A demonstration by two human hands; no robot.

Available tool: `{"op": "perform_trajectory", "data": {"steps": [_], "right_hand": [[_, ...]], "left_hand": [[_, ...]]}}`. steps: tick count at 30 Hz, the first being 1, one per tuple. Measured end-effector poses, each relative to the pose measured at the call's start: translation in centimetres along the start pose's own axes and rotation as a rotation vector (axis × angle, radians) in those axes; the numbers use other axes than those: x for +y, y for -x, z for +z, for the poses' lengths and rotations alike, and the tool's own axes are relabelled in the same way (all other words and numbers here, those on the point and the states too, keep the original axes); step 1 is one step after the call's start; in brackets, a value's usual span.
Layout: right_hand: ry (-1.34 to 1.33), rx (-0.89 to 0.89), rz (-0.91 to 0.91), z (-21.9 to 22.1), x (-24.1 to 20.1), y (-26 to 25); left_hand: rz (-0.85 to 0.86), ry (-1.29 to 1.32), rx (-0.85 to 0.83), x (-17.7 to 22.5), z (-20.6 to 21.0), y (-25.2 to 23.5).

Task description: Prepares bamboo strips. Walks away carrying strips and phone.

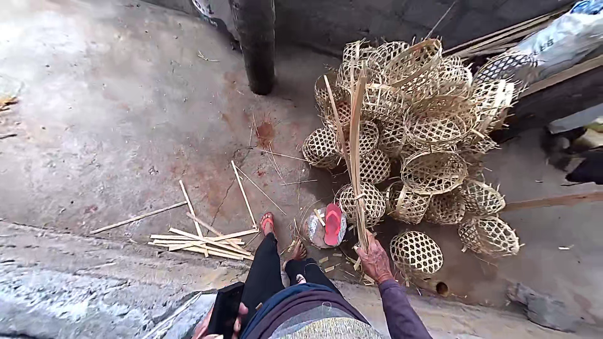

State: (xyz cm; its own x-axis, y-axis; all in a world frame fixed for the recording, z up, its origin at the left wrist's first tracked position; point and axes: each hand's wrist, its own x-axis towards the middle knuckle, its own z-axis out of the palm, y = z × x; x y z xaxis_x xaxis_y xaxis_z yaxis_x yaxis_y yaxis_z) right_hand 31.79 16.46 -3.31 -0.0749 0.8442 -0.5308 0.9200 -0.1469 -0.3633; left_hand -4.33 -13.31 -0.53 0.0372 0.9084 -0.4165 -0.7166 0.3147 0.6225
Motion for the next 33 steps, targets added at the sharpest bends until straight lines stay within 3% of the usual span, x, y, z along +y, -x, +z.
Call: {"op": "perform_trajectory", "data": {"steps": [5, 9, 13, 18, 26, 33], "right_hand": [[-0.031, -0.092, 0.203, 2.7, 3.4, 1.2], [-0.082, -0.146, 0.3, 5.3, 4.0, 2.7], [-0.16, -0.152, 0.423, 7.0, 1.4, 3.4], [-0.191, -0.127, 0.518, 6.6, -3.0, 0.3], [-0.205, 0.159, 0.632, 5.4, -10.3, -0.2], [-0.227, 0.385, 0.691, 6.0, -12.3, 4.9]], "left_hand": [[-0.026, -0.102, 0.244, 3.4, 0.8, -4.6], [-0.026, -0.109, 0.215, 6.9, -1.1, -8.8], [-0.108, -0.098, 0.218, 10.9, -3.6, -13.0], [-0.202, -0.135, 0.202, 15.3, -7.3, -16.6], [-0.445, -0.327, 0.105, 20.9, -10.5, -22.7], [-0.534, -0.462, 0.0, 23.0, -11.5, -25.2]]}}
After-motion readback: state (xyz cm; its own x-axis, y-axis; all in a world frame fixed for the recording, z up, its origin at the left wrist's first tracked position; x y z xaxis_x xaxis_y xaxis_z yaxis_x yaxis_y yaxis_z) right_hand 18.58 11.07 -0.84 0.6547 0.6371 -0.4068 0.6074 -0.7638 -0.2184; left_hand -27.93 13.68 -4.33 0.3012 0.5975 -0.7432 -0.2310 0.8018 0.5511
